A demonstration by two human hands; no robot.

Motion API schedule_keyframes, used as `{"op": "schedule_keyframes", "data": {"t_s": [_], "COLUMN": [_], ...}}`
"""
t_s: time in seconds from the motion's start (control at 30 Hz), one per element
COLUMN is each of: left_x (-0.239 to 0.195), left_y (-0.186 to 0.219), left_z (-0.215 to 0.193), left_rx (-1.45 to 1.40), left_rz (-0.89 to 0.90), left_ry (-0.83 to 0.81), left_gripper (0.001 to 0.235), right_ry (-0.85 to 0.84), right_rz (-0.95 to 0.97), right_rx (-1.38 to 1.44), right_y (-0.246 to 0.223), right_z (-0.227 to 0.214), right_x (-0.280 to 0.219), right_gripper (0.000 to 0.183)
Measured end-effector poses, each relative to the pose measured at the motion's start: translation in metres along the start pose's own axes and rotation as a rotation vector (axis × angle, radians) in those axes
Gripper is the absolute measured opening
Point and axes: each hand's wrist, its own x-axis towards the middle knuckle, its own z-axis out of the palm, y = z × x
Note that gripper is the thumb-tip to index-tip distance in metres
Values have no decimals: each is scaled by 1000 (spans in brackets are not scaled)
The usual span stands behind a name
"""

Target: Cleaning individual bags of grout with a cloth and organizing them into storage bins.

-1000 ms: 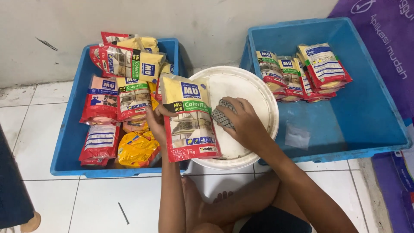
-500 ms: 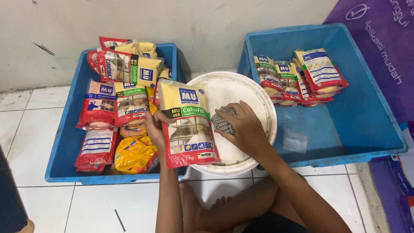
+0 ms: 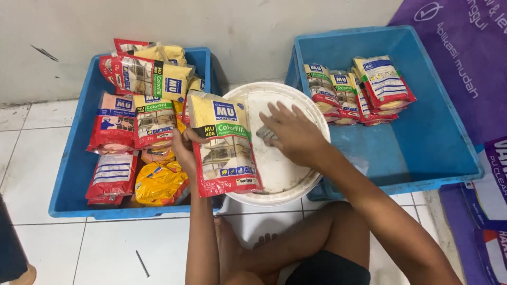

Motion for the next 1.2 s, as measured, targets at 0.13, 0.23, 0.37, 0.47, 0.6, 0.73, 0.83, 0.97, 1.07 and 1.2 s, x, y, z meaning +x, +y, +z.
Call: {"op": "schedule_keyframes", "data": {"t_s": [0.13,0.23,0.37,0.47,0.6,0.73,0.83,0.97,1.07,1.2], "left_x": [4,-2,1,0,3,-3,-2,5,5,3], "left_y": [-5,3,-5,3,18,22,17,-1,-9,-6], "left_z": [0,4,0,4,13,13,15,1,-4,0], "left_rx": [39,39,27,-3,25,35,9,20,28,5], "left_rz": [14,16,15,-2,-3,-12,3,8,10,-2], "left_ry": [13,13,6,20,23,14,11,15,24,45], "left_gripper": [73,71,72,71,71,70,70,71,71,69], "right_ry": [642,536,257,1008,724,270,299,324,345,350], "right_rz": [-102,-89,-84,-165,-115,-28,-26,-10,-31,-34], "right_rx": [255,158,233,473,320,95,103,171,164,168], "right_y": [-4,28,15,-10,11,27,23,13,15,15], "right_z": [-21,42,-27,-54,18,56,51,41,44,43], "right_x": [-10,13,-25,-52,-11,-8,-17,-22,-24,-23], "right_gripper": [62,64,62,48,55,65,62,54,53,53]}}
